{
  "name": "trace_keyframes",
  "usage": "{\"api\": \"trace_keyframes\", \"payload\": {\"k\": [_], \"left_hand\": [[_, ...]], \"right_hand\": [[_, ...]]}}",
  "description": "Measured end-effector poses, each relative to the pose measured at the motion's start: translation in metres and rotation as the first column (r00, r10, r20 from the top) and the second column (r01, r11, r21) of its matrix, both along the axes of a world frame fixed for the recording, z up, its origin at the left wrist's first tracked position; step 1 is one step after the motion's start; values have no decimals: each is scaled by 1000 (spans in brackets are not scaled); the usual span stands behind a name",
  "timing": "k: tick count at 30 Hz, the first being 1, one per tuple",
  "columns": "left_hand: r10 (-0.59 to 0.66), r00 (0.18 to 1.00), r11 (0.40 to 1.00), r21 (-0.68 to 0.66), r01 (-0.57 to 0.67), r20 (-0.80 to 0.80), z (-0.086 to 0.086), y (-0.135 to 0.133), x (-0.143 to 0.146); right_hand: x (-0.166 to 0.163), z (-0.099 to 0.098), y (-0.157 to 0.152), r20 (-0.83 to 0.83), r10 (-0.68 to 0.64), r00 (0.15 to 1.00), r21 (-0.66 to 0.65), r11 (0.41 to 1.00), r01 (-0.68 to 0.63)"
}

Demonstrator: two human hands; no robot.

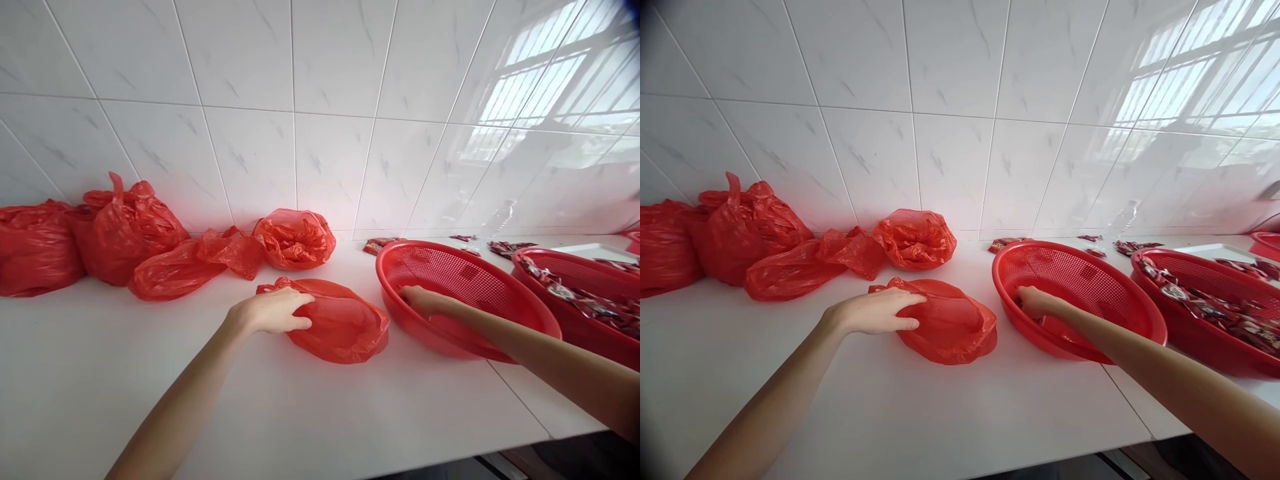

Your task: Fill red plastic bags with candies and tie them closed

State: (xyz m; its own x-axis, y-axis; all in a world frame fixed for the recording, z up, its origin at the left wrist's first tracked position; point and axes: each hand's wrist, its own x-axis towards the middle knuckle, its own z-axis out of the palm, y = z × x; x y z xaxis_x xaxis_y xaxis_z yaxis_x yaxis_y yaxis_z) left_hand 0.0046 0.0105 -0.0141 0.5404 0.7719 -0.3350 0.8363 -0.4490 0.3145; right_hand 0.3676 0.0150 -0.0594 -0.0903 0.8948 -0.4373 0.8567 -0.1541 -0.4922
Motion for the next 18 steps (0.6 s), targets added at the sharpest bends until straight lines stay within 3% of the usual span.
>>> {"api": "trace_keyframes", "payload": {"k": [5, 11, 15, 18], "left_hand": [[12, 1000, 1000, 27, -12, 11, 0, 1, -7], [23, 991, 985, 165, -44, 129, 11, 1, -17], [126, 986, 955, 255, -150, 107, 14, 6, -26], [204, 979, 965, 165, -204, 14, 8, 15, -33]], "right_hand": [[14, 3, 21, -112, -29, 993, -83, 996, 20], [26, 44, 10, -410, -95, 907, -50, 995, 81], [1, 84, 1, -548, 16, 837, 106, 993, 50], [-35, 107, -2, -545, 170, 821, 221, 974, -55]]}}
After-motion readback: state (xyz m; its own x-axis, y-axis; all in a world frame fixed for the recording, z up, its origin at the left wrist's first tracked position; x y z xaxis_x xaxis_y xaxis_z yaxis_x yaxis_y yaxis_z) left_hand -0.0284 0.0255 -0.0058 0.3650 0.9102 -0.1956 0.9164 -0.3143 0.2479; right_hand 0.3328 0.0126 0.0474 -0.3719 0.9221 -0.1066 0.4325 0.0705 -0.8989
